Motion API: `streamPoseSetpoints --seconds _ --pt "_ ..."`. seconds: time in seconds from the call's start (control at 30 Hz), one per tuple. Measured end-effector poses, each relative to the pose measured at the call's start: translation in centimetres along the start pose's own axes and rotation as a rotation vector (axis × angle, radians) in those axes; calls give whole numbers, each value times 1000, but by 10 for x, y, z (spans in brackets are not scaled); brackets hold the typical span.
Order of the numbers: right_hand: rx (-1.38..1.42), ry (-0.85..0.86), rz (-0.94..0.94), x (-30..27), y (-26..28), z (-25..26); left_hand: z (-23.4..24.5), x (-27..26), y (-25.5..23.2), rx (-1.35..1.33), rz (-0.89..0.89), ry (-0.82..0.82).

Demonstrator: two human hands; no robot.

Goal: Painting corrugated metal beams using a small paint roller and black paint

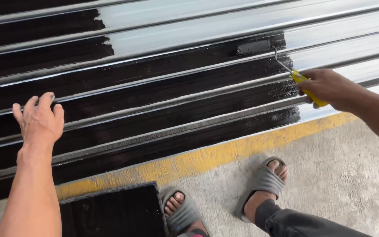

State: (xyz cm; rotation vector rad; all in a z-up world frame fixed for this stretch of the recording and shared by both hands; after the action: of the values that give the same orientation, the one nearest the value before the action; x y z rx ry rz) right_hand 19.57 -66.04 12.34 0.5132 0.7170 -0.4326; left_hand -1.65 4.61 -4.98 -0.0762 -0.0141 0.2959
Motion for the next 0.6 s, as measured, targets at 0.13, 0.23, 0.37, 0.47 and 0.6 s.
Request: streamPoseSetpoints --seconds 0.13,0.23,0.37,0.47,0.6 --pt "-47 -6 97 34 11 -5 1 1 -1 29 4 -16" --pt "-10 -32 78 46 8 18 -10 3 9 27 -45 -104" --pt "24 -72 144 25 14 30 1 1 2 -6 -63 -73" --pt "-38 -35 66 34 16 16 4 5 -2 35 -44 -64" --pt "52 -37 76 31 19 16 -1 8 3 -2 -43 -52"
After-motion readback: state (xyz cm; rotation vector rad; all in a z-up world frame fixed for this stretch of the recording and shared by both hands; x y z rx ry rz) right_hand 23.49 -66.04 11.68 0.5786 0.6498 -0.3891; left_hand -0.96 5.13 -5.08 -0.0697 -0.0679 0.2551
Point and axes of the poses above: each hand's wrist, its own x-axis towards the middle knuckle, its own z-axis out of the back of the hand, y = z × x, the point moved 2 cm from there along x, towards the middle knuckle, and after that the axes turned 6 degrees about -y, right-handed, at the moved point
